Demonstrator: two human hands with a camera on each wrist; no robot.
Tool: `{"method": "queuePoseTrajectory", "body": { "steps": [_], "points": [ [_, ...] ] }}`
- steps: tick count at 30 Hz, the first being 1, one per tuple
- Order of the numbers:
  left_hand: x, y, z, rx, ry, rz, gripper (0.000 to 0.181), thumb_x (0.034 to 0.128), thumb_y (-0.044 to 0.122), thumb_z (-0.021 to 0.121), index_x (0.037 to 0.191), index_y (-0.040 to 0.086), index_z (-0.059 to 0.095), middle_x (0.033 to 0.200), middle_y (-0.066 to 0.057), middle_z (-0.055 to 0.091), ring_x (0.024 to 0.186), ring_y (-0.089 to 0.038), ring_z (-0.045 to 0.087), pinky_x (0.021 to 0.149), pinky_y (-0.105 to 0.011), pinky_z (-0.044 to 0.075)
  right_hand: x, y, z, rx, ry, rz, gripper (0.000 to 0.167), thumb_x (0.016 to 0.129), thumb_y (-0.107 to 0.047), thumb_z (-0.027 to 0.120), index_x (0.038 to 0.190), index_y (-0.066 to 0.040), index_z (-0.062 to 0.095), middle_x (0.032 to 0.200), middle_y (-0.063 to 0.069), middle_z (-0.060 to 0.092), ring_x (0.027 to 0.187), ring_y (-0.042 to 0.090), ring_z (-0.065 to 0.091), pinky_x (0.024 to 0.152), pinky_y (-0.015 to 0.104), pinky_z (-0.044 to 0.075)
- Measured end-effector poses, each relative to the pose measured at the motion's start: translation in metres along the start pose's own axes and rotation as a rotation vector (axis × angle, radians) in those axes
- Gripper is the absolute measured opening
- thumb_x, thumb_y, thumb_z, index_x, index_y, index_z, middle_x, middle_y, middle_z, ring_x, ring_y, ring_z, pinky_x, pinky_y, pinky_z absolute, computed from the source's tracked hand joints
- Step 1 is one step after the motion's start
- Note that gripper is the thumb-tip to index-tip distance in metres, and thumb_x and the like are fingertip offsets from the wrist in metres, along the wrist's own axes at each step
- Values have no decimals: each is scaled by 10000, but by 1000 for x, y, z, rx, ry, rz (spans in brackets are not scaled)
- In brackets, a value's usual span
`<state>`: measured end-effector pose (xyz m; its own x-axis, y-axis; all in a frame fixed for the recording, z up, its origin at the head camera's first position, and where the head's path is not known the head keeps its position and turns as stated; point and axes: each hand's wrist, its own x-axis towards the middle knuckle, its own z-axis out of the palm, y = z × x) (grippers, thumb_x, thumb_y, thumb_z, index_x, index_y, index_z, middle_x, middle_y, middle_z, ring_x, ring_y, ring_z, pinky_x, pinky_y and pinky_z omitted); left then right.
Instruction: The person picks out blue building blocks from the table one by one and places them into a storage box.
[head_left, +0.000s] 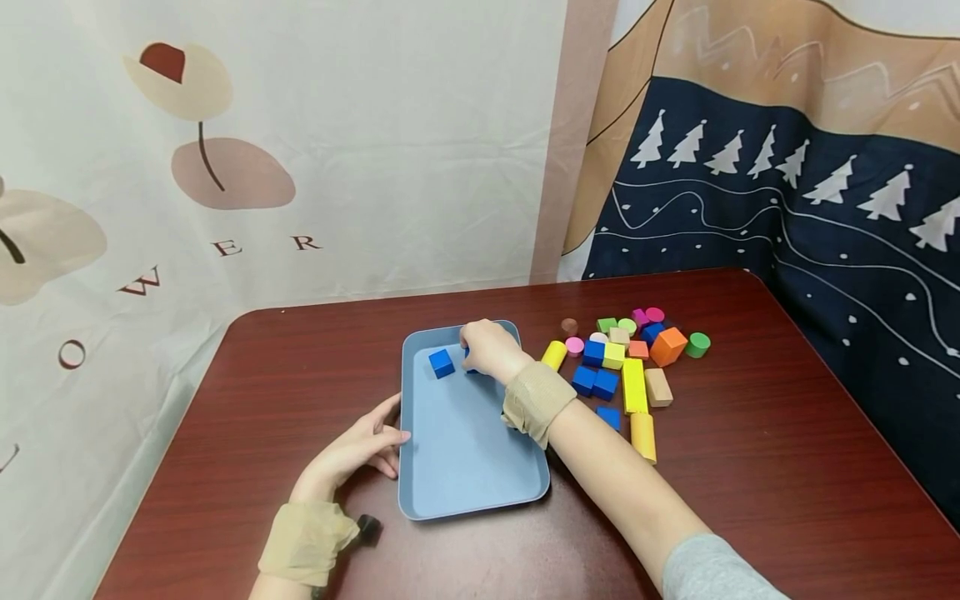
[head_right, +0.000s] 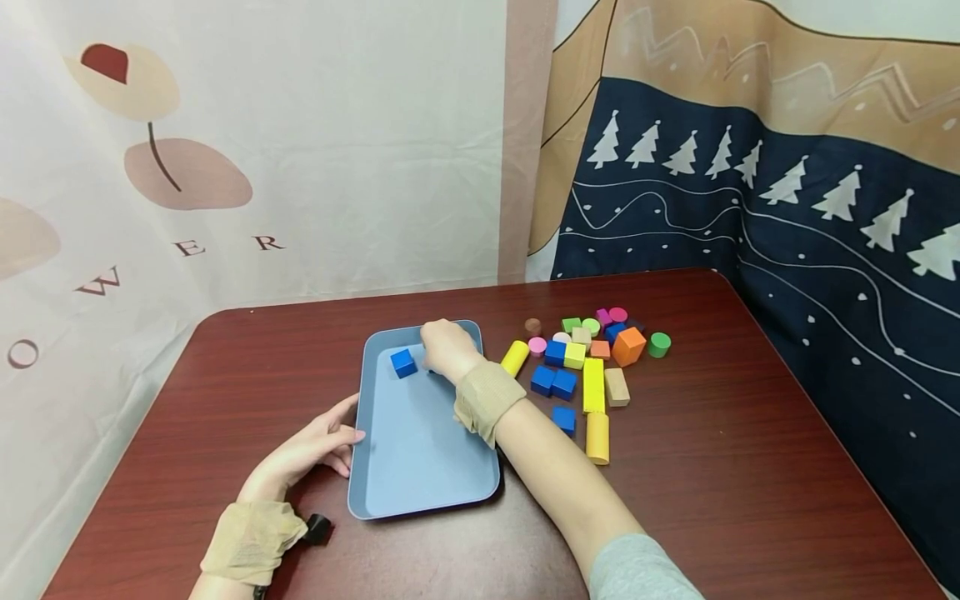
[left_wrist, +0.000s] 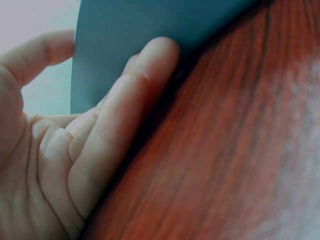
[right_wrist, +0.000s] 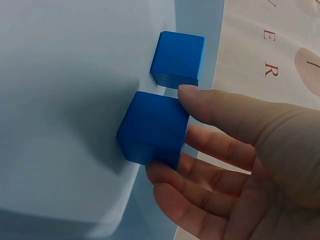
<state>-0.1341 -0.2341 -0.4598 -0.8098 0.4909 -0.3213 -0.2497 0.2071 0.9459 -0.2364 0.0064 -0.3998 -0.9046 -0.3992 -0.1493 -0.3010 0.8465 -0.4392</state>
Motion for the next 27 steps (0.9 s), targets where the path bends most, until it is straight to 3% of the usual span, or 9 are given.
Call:
{"method": "queuePoseTrajectory", "body": {
  "steps": [12,27],
  "points": [
    [0,1,-1,5,-4,2,794,953,136,594,1532,69,55,835,-205,647,554,-217,633,550,-345,572,-3,0,-10,9,23,-13,408,827,-207,772,1176,-33,649,1102,85,653,846,179,587,811,324,533],
    [-1,0,-1,8,-6,4,823,947,156,610,1533,62,39,858,-204,645,559,-209,635,560,-342,573,-20,-3,-42,35,101,-34,401,820,-205,777,1168,-57,645,1135,115,643,959,224,583,867,363,526]
  ]
}}
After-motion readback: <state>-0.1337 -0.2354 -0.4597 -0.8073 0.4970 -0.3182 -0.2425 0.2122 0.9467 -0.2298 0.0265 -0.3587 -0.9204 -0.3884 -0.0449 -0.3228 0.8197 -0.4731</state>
